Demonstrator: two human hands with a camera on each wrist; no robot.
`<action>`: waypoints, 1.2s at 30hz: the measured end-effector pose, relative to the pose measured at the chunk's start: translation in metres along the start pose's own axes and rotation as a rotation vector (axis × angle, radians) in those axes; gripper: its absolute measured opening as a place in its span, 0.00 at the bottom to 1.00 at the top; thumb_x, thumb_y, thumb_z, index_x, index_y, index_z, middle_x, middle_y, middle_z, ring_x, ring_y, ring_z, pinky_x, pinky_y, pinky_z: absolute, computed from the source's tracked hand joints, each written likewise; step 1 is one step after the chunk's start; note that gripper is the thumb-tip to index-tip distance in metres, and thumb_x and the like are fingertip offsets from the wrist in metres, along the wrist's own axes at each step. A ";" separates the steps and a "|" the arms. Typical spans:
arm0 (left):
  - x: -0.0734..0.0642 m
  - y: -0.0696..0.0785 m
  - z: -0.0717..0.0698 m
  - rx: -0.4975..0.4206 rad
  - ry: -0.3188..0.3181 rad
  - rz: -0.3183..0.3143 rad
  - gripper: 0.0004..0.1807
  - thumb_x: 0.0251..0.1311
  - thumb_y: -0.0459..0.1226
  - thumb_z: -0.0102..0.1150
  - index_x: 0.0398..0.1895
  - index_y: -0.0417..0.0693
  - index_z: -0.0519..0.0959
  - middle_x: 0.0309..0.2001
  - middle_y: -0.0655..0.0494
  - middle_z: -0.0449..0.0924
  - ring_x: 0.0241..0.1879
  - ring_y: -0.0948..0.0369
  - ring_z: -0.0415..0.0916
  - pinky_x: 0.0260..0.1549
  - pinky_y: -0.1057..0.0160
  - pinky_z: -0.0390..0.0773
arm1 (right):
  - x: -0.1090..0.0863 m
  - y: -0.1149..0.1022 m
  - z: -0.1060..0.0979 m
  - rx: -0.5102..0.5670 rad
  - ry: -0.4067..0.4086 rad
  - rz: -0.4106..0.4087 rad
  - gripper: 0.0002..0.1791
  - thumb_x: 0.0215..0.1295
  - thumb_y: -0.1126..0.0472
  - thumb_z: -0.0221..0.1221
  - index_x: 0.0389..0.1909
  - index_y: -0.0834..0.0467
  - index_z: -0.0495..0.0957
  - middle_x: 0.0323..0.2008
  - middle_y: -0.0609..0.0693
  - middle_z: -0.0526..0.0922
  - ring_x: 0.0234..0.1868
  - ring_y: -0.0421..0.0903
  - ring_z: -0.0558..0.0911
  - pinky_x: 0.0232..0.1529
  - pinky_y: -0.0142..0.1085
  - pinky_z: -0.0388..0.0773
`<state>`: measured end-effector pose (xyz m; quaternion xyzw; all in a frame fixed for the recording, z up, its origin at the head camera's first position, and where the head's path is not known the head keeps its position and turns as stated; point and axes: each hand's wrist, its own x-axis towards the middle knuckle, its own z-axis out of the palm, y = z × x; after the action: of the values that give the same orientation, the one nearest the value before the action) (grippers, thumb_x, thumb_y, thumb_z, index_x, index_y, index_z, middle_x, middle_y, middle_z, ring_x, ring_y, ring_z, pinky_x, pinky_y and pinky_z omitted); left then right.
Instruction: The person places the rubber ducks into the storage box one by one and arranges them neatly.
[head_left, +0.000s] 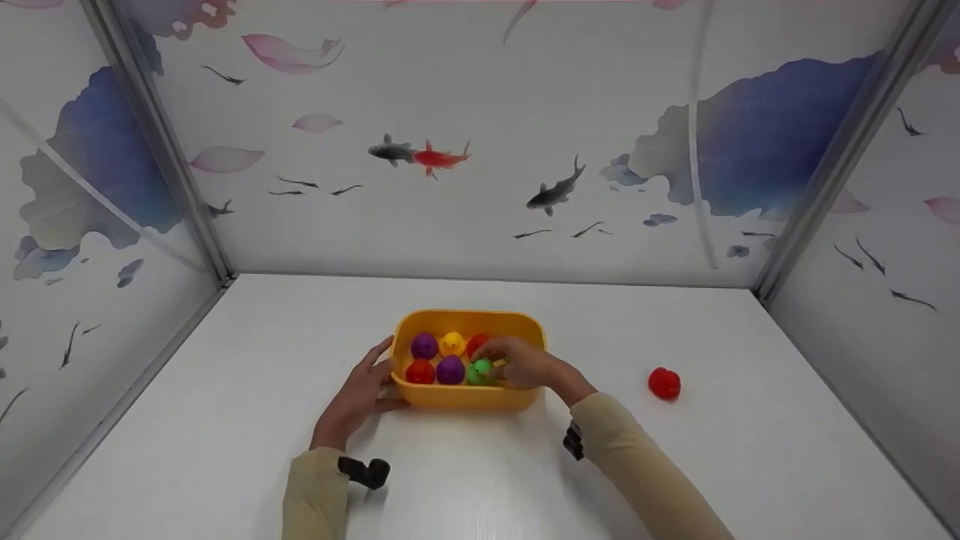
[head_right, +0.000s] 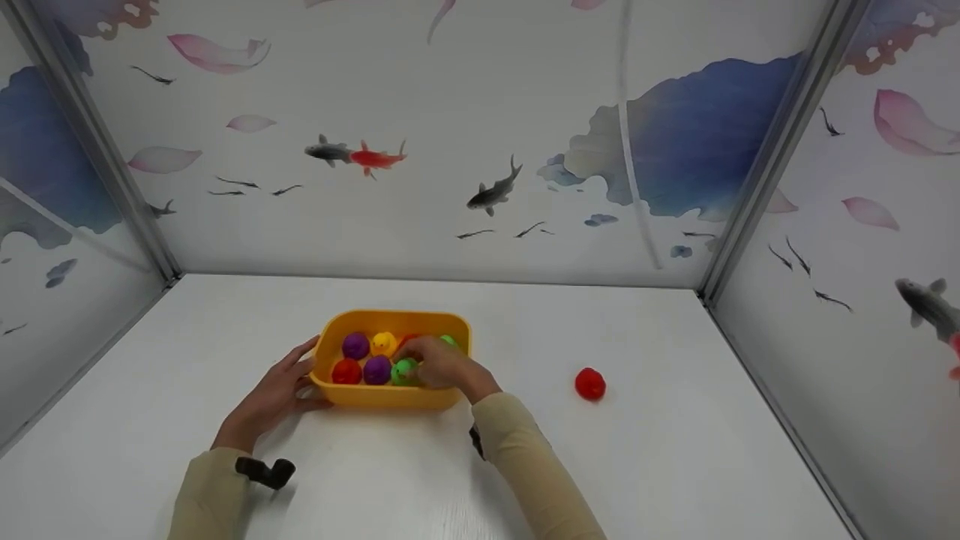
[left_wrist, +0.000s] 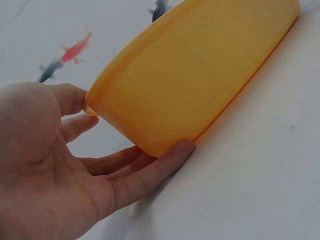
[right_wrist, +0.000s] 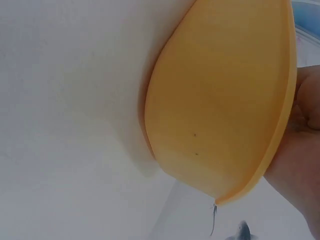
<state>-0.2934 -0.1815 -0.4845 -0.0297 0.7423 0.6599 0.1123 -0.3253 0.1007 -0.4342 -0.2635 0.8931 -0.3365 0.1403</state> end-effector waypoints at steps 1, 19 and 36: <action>0.000 0.000 0.000 0.004 -0.001 0.000 0.31 0.77 0.48 0.41 0.80 0.67 0.50 0.77 0.42 0.60 0.68 0.45 0.71 0.53 0.52 0.84 | 0.001 0.000 0.001 -0.003 -0.003 0.016 0.15 0.68 0.70 0.59 0.52 0.57 0.82 0.51 0.52 0.83 0.53 0.50 0.78 0.64 0.49 0.78; 0.001 -0.002 0.000 0.020 0.017 0.012 0.31 0.77 0.50 0.43 0.80 0.68 0.51 0.76 0.42 0.62 0.64 0.47 0.75 0.53 0.53 0.85 | 0.010 -0.004 0.009 -0.053 0.014 0.127 0.24 0.61 0.79 0.53 0.52 0.54 0.84 0.50 0.49 0.83 0.53 0.50 0.76 0.68 0.49 0.75; 0.002 -0.002 0.001 0.019 0.015 0.003 0.32 0.75 0.49 0.45 0.80 0.68 0.51 0.76 0.43 0.61 0.66 0.45 0.73 0.52 0.53 0.85 | -0.001 0.004 -0.005 0.051 0.066 0.061 0.19 0.65 0.65 0.64 0.57 0.57 0.81 0.59 0.57 0.81 0.63 0.59 0.76 0.66 0.50 0.77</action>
<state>-0.2944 -0.1809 -0.4871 -0.0322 0.7495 0.6526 0.1060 -0.3278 0.1063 -0.4332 -0.2214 0.8961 -0.3630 0.1276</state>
